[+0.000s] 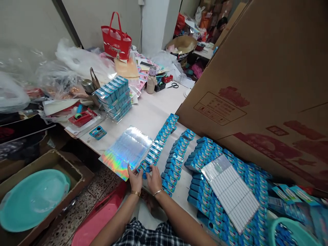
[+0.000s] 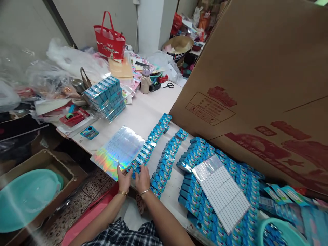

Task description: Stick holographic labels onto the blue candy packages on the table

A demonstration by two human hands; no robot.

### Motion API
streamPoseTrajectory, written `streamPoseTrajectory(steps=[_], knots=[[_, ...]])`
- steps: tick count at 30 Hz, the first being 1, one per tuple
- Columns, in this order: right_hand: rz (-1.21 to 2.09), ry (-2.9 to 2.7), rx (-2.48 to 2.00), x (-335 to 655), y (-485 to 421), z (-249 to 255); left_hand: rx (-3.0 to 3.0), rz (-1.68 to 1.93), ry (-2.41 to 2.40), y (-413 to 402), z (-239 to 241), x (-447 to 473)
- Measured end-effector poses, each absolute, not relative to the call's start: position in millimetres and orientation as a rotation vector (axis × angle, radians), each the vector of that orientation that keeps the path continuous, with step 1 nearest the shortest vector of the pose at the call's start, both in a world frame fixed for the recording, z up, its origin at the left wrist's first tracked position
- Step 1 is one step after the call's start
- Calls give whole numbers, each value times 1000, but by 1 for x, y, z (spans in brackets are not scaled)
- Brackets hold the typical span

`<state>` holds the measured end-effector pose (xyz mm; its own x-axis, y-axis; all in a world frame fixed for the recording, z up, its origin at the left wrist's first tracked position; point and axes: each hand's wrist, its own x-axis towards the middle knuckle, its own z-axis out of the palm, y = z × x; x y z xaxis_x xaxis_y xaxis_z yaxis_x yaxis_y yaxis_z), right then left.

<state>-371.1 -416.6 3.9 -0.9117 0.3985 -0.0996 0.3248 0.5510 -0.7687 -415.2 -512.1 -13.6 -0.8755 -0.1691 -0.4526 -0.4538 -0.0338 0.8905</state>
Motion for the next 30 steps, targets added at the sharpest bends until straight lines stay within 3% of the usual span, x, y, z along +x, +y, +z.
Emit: streamPoseTrajectory(steps=[7,12,17,25,30], knots=[[1722,-2524,-1070,-368,-437,0,-477,1901,2309,-527,-19,-413],[2250,-1968,-1738,-368,-448,-5,-138,1872,2222,-533,-22,-423],[2554,-1559,-1927,-367,-452,-4,29,1795,2147,-518,-26,-442],[2654,-859,-1807,-388,-481,-10,-98,1905,2186,-486,-22,-476],[2580,-883,-1788,-385,-489,-17,-79,1921,1854,-487,-23,-480]])
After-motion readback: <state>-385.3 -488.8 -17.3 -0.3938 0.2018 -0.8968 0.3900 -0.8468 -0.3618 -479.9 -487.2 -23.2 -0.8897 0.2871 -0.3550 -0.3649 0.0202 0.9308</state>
